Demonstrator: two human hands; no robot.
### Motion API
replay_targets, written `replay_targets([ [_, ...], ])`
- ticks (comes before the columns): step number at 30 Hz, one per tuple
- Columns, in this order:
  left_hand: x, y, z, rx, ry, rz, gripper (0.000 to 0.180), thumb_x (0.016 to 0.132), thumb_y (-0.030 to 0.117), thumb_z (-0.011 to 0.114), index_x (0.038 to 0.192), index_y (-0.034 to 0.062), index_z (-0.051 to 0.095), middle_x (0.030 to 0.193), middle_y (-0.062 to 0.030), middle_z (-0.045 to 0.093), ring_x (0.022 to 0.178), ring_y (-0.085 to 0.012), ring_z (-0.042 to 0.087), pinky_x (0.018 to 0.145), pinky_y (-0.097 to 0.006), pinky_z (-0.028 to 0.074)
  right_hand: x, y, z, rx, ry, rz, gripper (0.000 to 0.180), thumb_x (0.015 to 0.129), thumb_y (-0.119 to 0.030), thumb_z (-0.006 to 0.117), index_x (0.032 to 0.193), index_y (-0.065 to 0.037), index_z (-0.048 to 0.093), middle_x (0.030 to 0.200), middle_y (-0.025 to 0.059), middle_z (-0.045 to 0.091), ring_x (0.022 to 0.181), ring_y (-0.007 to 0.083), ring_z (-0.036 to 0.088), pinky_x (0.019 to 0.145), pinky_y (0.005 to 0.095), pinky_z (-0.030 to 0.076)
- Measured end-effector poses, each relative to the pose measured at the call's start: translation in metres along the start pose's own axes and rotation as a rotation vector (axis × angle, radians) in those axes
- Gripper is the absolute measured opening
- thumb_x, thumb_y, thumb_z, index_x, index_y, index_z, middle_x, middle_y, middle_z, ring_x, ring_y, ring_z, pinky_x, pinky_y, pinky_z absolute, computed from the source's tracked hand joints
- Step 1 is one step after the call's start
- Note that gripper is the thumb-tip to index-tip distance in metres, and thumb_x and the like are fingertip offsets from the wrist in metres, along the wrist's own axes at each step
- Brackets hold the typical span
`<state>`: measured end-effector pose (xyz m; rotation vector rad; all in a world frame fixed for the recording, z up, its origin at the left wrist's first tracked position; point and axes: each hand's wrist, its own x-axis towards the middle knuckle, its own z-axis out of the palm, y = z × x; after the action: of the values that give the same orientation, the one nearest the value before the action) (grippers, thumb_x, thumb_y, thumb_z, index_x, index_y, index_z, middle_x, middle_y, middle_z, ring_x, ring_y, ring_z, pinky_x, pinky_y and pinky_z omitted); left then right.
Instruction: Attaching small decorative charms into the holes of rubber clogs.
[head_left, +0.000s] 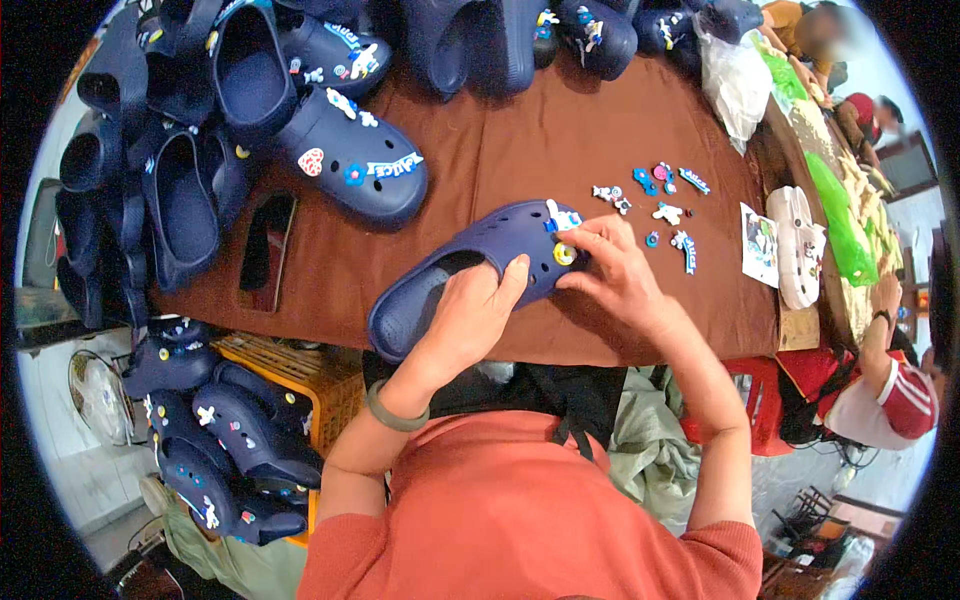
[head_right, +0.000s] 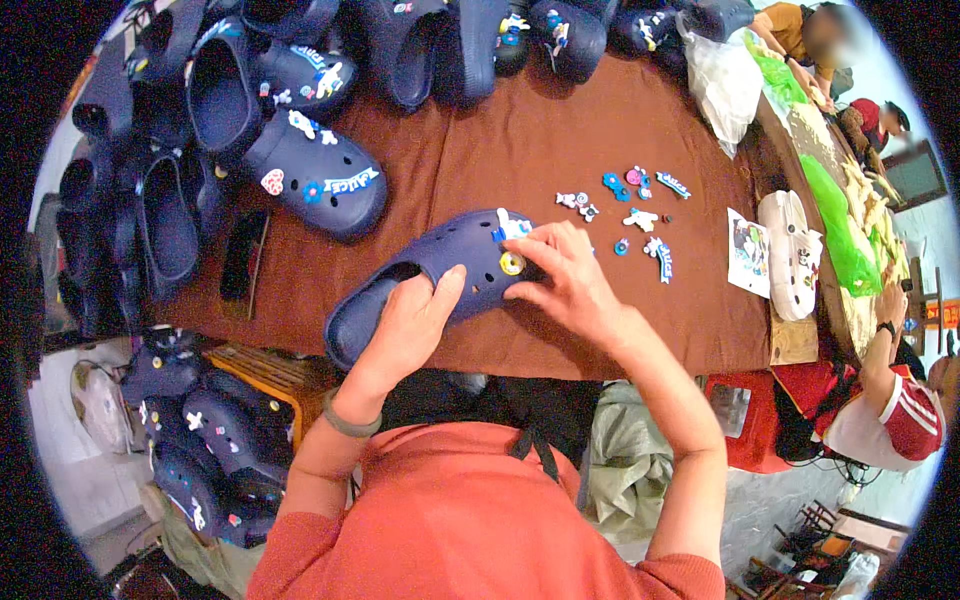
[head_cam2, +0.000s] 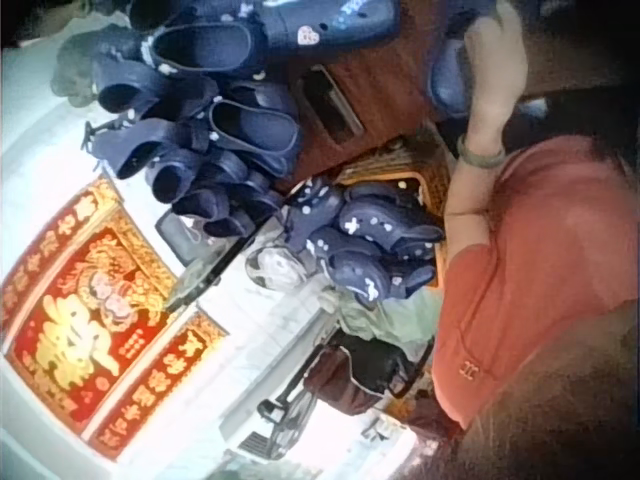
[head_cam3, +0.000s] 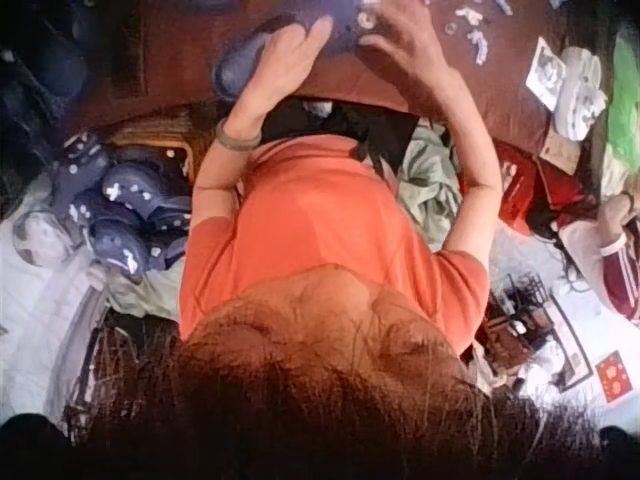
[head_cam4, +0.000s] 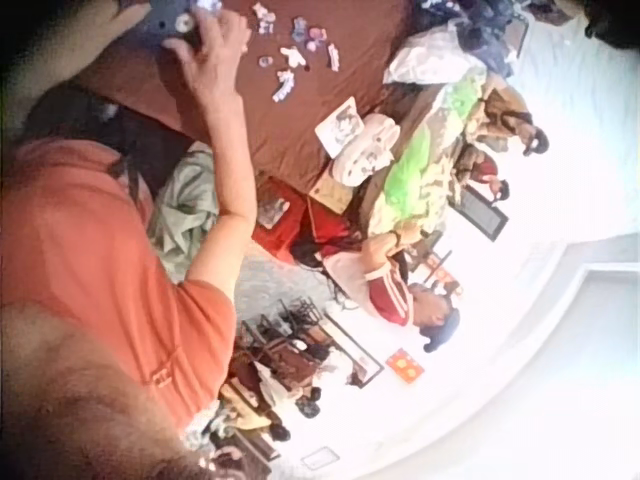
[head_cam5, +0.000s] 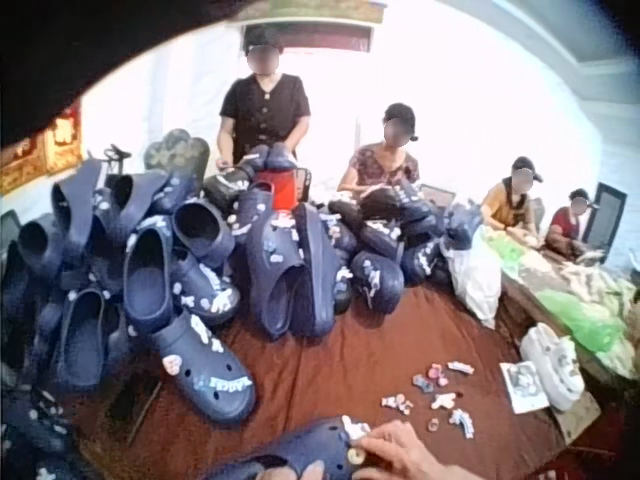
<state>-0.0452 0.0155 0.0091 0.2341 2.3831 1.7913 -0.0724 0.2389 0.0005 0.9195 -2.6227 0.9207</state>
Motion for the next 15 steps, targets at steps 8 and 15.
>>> replay_targets([
  [8,-0.001,-0.006,0.000,0.030,-0.018,-0.013,0.047,0.097,0.036,0.046,0.084,-0.0070,0.060,0.073,-0.0283,0.057,0.071,-0.0420,0.060,0.065,-0.045,0.045,-0.026,-0.009,0.028,0.012,0.334,0.104,0.037,0.069,-0.010,0.079,0.104,-0.009,0.068,0.091,0.0057,0.057,0.084,0.0225,0.052,0.078,0.0342,0.039],
  [15,0.001,-0.025,0.004,0.061,0.014,-0.023,0.044,0.097,0.033,0.049,0.079,-0.0063,0.060,0.069,-0.0272,0.057,0.065,-0.0402,0.058,0.059,-0.044,0.043,-0.020,-0.021,0.044,-0.097,0.540,0.105,0.020,0.069,-0.007,0.079,0.087,-0.011,0.069,0.080,-0.0008,0.061,0.077,0.0183,0.054,0.077,0.0338,0.036],
])
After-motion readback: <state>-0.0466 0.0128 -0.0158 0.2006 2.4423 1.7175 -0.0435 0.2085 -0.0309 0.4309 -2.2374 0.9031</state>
